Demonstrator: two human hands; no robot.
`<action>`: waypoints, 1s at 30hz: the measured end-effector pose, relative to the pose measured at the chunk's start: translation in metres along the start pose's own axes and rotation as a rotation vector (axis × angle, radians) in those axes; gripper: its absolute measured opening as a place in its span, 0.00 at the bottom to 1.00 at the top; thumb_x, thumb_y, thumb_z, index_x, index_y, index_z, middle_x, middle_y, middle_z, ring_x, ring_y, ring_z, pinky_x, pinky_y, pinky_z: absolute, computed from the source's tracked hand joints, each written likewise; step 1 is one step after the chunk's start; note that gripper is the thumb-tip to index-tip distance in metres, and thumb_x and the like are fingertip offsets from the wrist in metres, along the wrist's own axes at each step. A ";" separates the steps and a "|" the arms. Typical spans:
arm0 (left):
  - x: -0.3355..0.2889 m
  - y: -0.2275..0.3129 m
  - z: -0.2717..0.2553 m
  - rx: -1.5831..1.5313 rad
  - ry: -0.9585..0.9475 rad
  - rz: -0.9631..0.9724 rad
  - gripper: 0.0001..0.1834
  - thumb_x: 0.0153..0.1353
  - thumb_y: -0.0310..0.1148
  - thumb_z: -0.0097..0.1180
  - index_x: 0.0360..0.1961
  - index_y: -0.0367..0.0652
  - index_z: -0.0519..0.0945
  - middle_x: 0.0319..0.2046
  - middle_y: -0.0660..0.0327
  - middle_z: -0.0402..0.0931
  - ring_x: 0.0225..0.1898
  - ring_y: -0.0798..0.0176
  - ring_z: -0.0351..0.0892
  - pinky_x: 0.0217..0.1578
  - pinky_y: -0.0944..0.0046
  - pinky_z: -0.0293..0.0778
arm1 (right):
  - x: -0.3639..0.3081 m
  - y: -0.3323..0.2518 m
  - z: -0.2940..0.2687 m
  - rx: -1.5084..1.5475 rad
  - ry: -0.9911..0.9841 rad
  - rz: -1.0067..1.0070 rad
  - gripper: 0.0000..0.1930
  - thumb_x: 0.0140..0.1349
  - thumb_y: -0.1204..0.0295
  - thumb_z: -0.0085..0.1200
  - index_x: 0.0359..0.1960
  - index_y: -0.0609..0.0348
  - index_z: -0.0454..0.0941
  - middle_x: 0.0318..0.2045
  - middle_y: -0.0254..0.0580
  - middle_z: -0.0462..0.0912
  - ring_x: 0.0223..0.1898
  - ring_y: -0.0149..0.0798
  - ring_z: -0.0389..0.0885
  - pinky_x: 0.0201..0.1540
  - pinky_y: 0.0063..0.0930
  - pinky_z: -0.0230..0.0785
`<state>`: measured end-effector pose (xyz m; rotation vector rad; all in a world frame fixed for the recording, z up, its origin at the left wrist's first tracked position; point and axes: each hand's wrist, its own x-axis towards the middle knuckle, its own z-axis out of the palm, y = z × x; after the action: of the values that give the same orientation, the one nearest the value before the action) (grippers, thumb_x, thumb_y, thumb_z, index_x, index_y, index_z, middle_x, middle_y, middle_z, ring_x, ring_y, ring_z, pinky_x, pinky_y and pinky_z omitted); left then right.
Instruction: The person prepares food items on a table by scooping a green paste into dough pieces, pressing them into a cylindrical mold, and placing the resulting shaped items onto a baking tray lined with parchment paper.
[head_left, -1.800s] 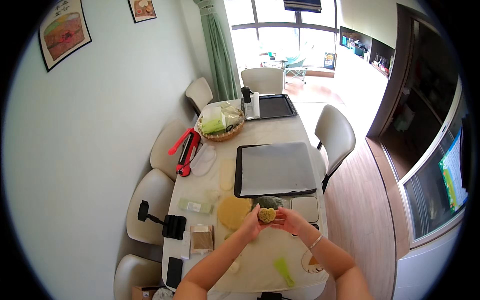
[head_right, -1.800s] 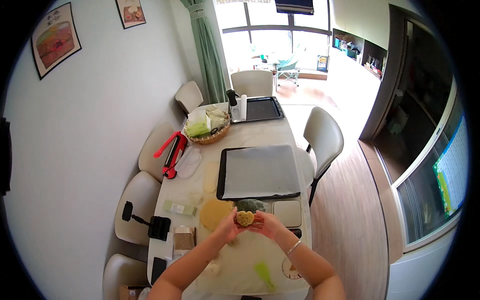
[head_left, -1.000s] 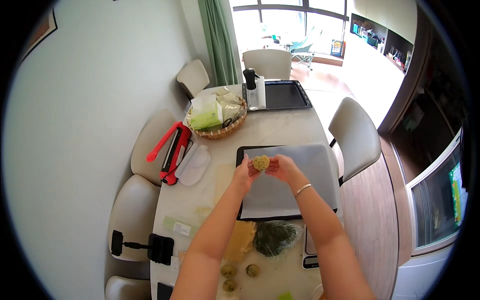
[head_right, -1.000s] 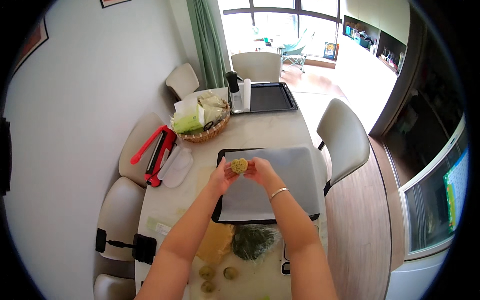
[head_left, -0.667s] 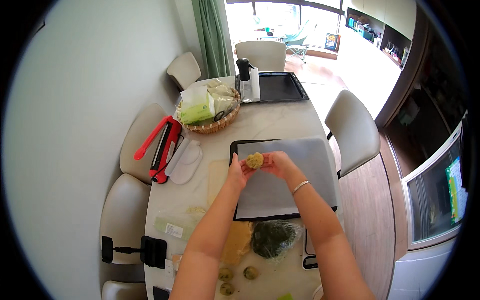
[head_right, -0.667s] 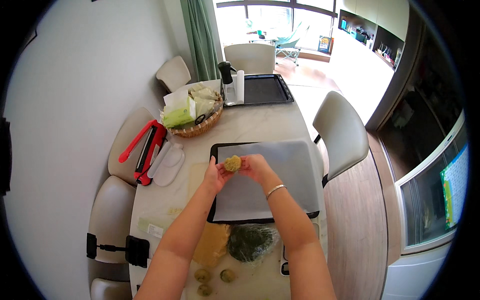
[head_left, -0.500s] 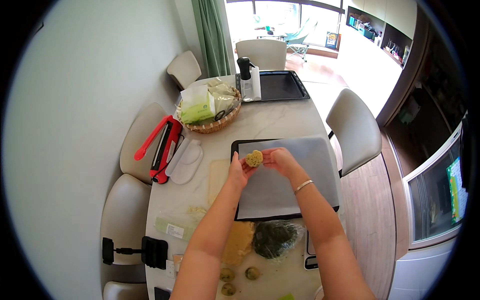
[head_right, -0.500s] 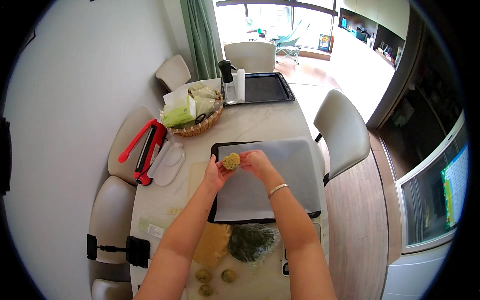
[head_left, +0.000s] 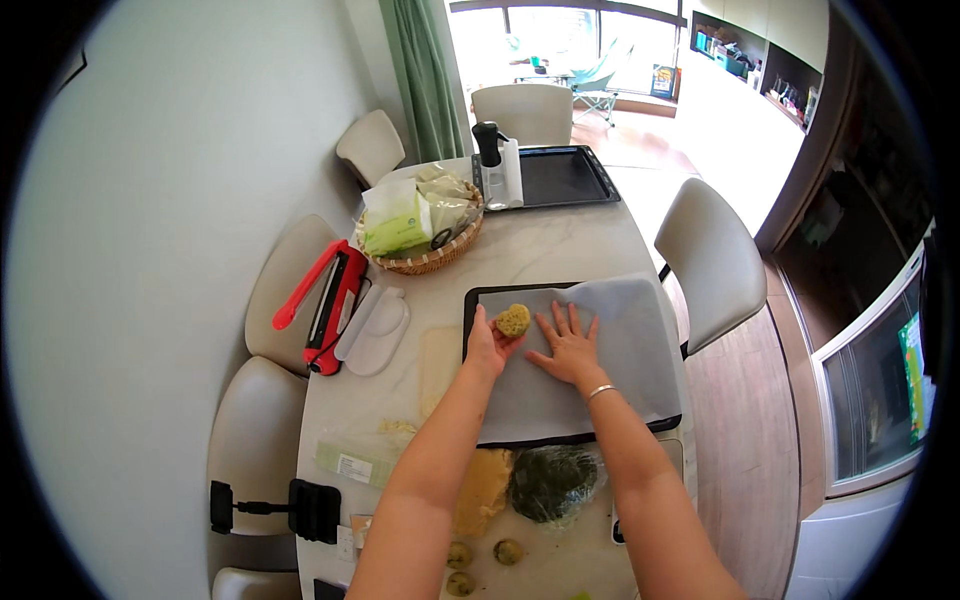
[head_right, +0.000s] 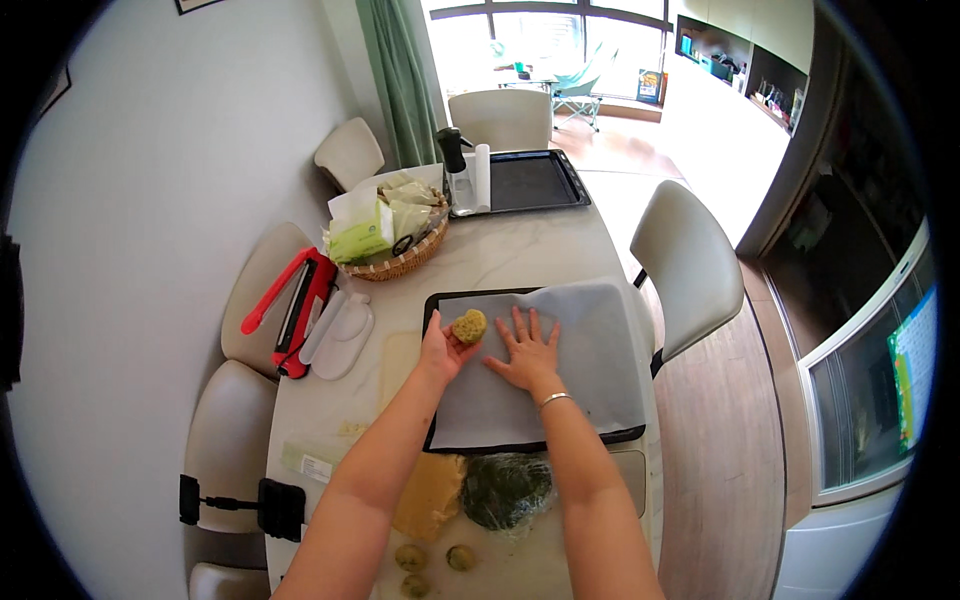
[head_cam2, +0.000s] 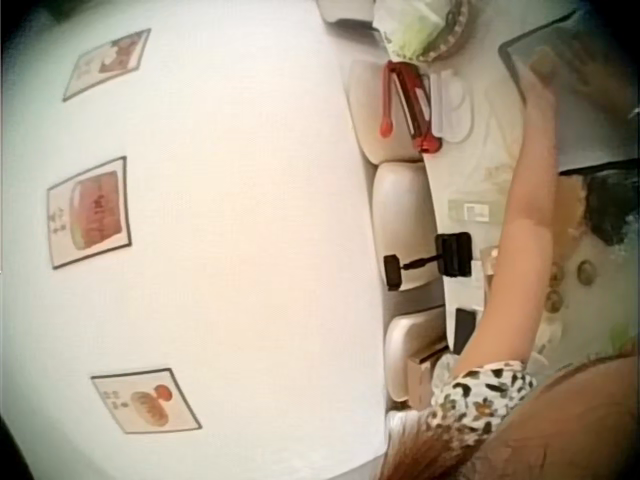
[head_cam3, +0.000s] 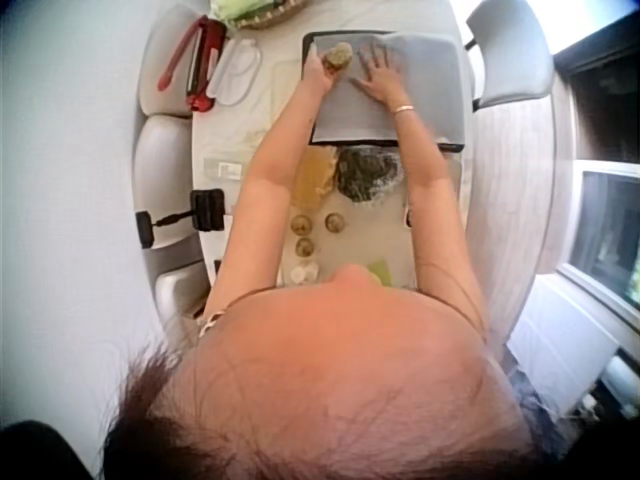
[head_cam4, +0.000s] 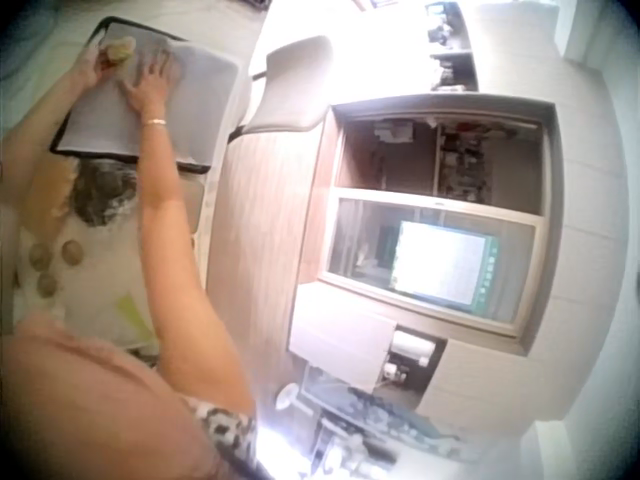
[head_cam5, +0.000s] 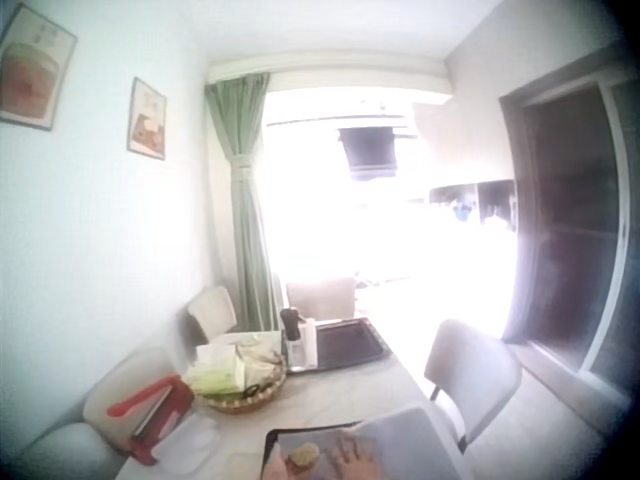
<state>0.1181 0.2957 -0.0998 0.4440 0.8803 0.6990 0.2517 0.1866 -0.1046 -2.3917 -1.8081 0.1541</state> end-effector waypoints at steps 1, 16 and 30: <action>0.000 -0.001 0.001 -0.004 -0.003 0.006 0.36 0.64 0.63 0.35 0.50 0.37 0.70 0.46 0.52 0.75 0.50 0.52 0.74 0.51 0.50 0.71 | 0.000 -0.002 0.001 -0.004 -0.004 0.006 0.42 0.54 0.33 0.40 0.69 0.34 0.51 0.72 0.37 0.41 0.72 0.46 0.34 0.64 0.69 0.22; 0.009 -0.005 -0.007 -0.020 -0.036 0.040 0.32 0.64 0.60 0.38 0.51 0.41 0.72 0.48 0.55 0.74 0.50 0.55 0.72 0.54 0.52 0.66 | 0.002 -0.026 0.007 0.044 0.049 0.085 0.43 0.53 0.33 0.42 0.68 0.38 0.54 0.71 0.38 0.45 0.72 0.47 0.37 0.62 0.73 0.24; 0.018 0.018 -0.004 0.152 -0.029 -0.029 0.35 0.63 0.62 0.38 0.52 0.40 0.71 0.48 0.57 0.74 0.51 0.57 0.71 0.54 0.55 0.66 | 0.001 -0.035 -0.025 0.066 -0.045 0.051 0.48 0.45 0.37 0.57 0.67 0.42 0.57 0.68 0.43 0.54 0.70 0.49 0.47 0.63 0.67 0.39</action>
<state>0.1161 0.3217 -0.1013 0.5745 0.9144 0.6000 0.2231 0.1952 -0.0741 -2.4080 -1.7329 0.2707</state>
